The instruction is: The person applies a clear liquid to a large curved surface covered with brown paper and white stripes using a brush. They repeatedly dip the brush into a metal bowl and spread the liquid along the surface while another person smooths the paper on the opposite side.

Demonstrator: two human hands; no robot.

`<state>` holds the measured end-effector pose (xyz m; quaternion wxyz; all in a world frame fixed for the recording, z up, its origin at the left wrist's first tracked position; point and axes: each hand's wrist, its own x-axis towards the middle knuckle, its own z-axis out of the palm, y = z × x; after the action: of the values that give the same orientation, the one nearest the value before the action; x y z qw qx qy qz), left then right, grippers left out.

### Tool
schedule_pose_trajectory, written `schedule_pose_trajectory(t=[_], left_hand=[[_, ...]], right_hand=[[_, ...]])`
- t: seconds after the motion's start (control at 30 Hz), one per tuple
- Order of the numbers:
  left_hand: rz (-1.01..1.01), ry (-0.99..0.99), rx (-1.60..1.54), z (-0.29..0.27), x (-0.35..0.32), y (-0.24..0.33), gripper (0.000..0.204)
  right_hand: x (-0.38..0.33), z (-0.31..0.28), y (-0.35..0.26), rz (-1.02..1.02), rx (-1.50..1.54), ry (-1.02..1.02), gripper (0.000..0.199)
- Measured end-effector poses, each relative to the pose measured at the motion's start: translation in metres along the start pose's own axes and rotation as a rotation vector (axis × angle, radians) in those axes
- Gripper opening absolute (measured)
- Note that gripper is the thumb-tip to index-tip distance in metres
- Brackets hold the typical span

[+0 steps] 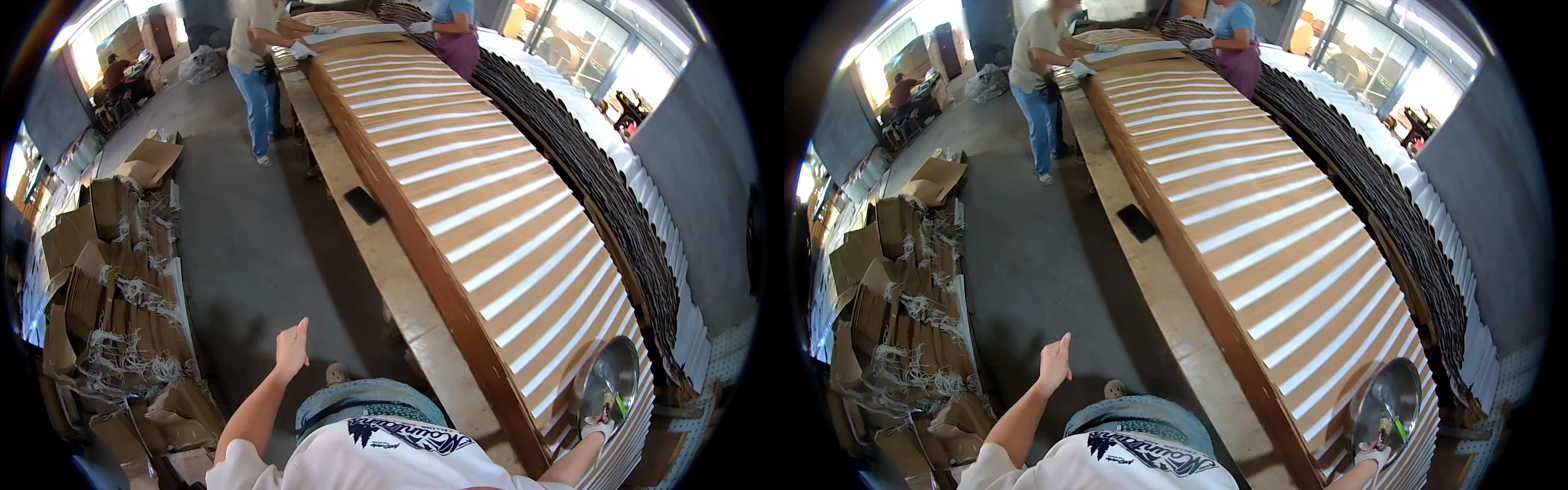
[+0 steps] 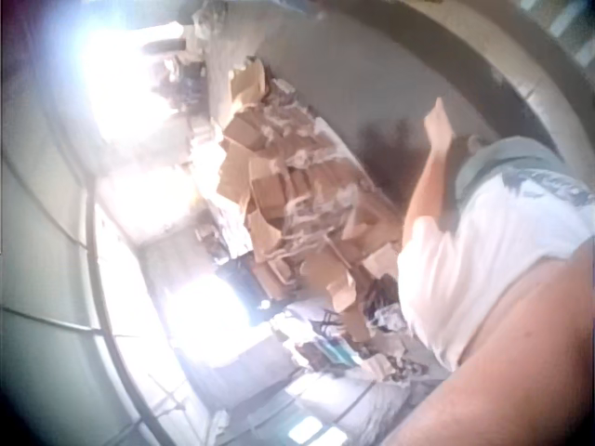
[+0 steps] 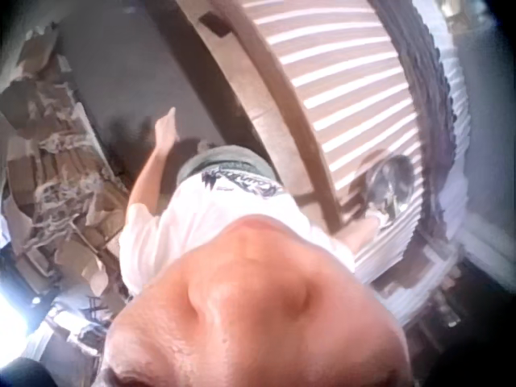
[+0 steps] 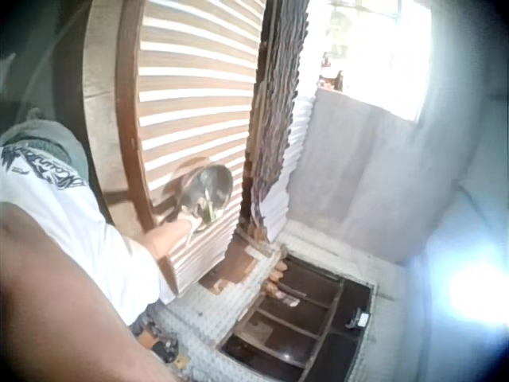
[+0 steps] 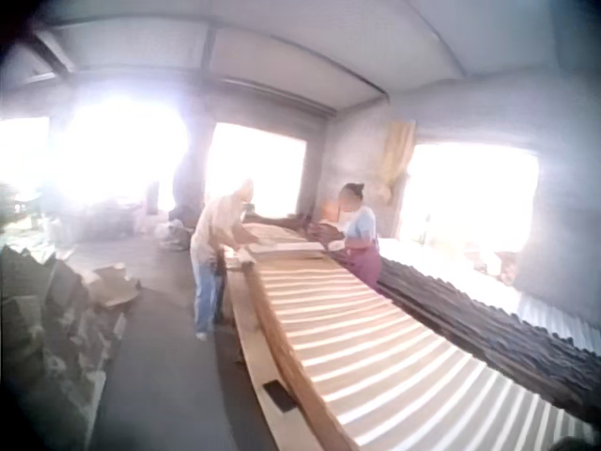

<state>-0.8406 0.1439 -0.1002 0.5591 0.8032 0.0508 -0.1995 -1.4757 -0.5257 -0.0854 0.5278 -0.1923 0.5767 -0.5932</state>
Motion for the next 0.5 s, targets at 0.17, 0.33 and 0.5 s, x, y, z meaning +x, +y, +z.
schedule_pose_trajectory(t=[0.17, 0.33, 0.5], left_hand=[[-0.076, 0.199, -0.105, -0.106, 0.024, -0.048, 0.056], [-0.069, 0.242, -0.174, -0.147, 0.082, -0.044, 0.051], [0.066, 0.311, -0.216, -0.171, 0.175, -0.020, 0.046]], right_hand=[[-0.160, 0.210, 0.073, 0.033, 0.031, -0.046, 0.040], [-0.167, 0.367, 0.115, 0.014, -0.112, -0.376, 0.029], [-0.263, 0.550, 0.216, 0.080, -0.197, -0.806, 0.019]])
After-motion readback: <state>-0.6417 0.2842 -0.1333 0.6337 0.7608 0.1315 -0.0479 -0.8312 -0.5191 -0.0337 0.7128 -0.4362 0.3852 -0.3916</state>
